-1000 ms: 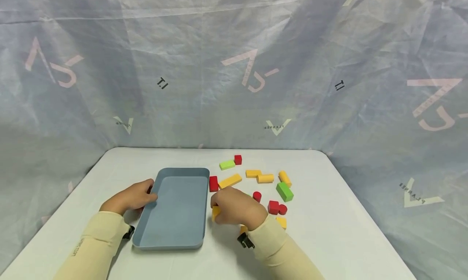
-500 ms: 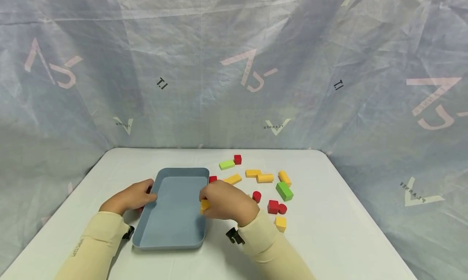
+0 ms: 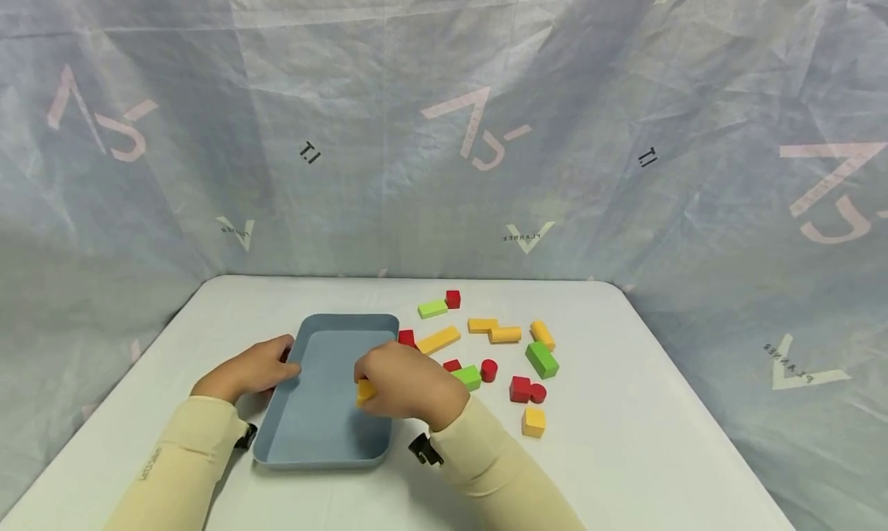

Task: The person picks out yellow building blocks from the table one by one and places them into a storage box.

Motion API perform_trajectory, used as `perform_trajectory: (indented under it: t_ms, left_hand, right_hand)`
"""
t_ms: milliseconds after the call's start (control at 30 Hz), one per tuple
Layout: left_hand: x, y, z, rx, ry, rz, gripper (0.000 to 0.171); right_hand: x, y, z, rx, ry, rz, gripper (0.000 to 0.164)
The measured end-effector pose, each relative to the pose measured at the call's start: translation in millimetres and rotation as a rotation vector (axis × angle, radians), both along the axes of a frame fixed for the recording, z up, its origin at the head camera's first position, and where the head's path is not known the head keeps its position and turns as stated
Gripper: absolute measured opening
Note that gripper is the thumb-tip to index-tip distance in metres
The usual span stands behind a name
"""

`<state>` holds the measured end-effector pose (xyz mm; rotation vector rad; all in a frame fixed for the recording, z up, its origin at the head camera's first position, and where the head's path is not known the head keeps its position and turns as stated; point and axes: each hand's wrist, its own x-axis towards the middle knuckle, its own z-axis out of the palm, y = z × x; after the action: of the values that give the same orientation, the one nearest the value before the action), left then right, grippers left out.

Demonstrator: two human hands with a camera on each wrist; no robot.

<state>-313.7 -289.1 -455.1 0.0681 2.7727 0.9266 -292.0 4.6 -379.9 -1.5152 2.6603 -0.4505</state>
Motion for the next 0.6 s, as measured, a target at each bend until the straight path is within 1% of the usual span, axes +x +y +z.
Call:
perform_trajectory:
  t_ms: [100,200,367,600]
  left_hand:
    - [-1.6,-0.4,0.2,0.002,0.016,-0.013,0.018]
    - [-2.9,-0.7,-1.7,0.010,0.013,-0.016,0.017]
    - [-3.0,-1.5,-1.8,0.015,-0.003,0.008,0.018]
    - [-5.2,-3.5,-1.6,0.006,-0.014,0.010,0.019]
  right_hand:
    - [1.3,-1.4,-2.5,0.011,0.017,-0.010,0.016]
    - [1.1,-2.5,-5.5,0.013,0.029,-0.005,0.018]
    - [-0.3,-5.4,-8.4,0.005,0.035,-0.006,0.019]
    - [0.8,-11.0,-10.4,0.030,0.044,-0.023,0.021]
